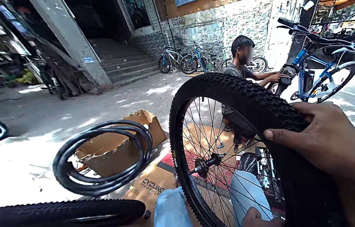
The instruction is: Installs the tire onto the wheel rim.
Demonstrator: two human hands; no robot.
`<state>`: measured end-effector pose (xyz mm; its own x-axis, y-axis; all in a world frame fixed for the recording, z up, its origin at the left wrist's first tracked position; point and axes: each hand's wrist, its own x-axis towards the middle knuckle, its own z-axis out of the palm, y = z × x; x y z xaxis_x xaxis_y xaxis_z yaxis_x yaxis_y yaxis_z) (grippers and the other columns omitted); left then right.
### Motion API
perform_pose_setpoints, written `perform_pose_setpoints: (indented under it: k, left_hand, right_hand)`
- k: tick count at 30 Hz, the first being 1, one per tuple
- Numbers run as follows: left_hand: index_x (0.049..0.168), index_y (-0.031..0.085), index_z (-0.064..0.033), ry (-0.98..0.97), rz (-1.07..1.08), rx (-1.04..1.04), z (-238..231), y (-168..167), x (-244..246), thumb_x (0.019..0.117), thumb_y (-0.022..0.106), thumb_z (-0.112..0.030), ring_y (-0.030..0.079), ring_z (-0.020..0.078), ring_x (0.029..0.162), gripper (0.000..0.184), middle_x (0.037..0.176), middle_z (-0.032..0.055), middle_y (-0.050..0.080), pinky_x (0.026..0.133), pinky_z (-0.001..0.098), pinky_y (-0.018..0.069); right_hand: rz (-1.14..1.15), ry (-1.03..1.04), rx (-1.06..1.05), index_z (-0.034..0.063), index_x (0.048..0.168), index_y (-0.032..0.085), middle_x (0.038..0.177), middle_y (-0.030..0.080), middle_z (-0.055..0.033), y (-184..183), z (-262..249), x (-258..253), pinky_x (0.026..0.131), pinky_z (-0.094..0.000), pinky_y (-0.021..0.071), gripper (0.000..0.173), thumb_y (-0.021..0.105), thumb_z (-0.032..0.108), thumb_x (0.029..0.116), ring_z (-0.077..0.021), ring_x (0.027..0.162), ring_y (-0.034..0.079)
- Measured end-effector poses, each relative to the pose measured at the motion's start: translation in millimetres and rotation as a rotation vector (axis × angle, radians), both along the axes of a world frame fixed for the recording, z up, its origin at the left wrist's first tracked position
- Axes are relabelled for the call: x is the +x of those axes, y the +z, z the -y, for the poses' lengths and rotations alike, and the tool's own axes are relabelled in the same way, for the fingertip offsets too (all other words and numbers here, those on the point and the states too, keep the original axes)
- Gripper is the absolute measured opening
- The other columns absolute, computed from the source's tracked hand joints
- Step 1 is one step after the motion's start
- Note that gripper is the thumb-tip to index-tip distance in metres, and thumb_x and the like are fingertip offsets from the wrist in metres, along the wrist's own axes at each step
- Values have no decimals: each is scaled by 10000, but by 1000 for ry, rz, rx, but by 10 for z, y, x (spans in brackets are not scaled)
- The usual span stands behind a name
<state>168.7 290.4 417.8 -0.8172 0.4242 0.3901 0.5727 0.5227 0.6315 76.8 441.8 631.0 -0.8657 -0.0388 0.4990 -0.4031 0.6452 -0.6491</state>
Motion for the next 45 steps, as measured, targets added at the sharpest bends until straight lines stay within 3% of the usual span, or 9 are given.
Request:
perform_pose_setpoints:
  k: [3, 7, 13, 20, 23, 30, 35, 39, 45]
  left_hand:
    - [977, 761, -43, 36, 61, 36, 55, 16, -49, 947, 646, -571, 635, 256, 671, 542, 721, 103, 714, 756, 450, 484]
    - [921, 754, 22, 91, 74, 136, 77, 70, -36, 930, 664, -548, 649, 284, 685, 577, 733, 147, 700, 756, 468, 506]
    - [893, 770, -15, 114, 71, 253, -61, -128, -84, 932, 685, -515, 673, 241, 680, 509, 726, 104, 723, 769, 456, 526]
    - [896, 784, -37, 139, 133, 348, 223, -224, -174, 936, 687, -514, 719, 218, 767, 488, 803, 79, 765, 843, 443, 555]
    - [896, 773, -46, 140, 255, 416, 319, -320, -337, 911, 749, -452, 711, 166, 760, 407, 765, 41, 752, 876, 452, 541]
    - [872, 761, -80, 167, 433, 492, 464, -503, -686, 890, 759, -496, 701, 116, 648, 416, 696, 7, 723, 687, 424, 603]
    - [914, 771, -105, 95, 396, 370, 688, -490, -779, 904, 704, -573, 702, 118, 679, 473, 710, 5, 728, 718, 432, 584]
    - [947, 767, -131, 40, 399, 224, 795, -610, -986, 908, 651, -646, 714, 124, 708, 529, 735, 0, 733, 728, 450, 593]
    - [1006, 753, -121, -21, 514, -47, 1305, -1103, -1517, 921, 613, -671, 725, 179, 856, 574, 844, 33, 746, 888, 494, 571]
  right_hand:
    - [110, -10, 38, 269, 958, 728, 759, 717, 55, -1, 87, -212, 561, -434, 597, 350, 850, 506, 730, -110, 652, 696]
    - [185, -14, 145, 254, 933, 716, 753, 702, 47, 134, 251, -408, 594, -450, 590, 375, 841, 535, 718, -122, 678, 691]
    - [299, -45, 229, 218, 999, 719, 819, 713, 7, 111, 357, -519, 643, -483, 594, 454, 895, 501, 691, -163, 733, 699]
    - [394, 28, 488, 153, 1088, 686, 880, 688, -21, 88, 886, -790, 689, -486, 567, 683, 900, 633, 651, -200, 817, 681]
    - [490, 45, 448, 103, 1104, 687, 890, 704, -80, -108, 1016, -1143, 704, -539, 579, 675, 935, 541, 654, -258, 821, 697]
    - [472, 214, 441, 103, 1013, 726, 840, 697, -79, -605, 1430, -1749, 690, -549, 560, 486, 866, 490, 756, -256, 787, 685]
    - [467, 167, 247, 138, 1114, 735, 910, 726, -92, -677, 1362, -1728, 730, -574, 578, 483, 866, 443, 764, -263, 820, 706]
    - [441, 108, -8, 137, 1085, 757, 864, 759, -71, -799, 1124, -1741, 683, -488, 629, 397, 897, 302, 753, -210, 737, 737]
    - [425, -17, -398, 82, 1144, 734, 889, 766, -99, -1607, 1054, -1999, 678, -455, 649, 466, 900, 189, 723, -216, 743, 750]
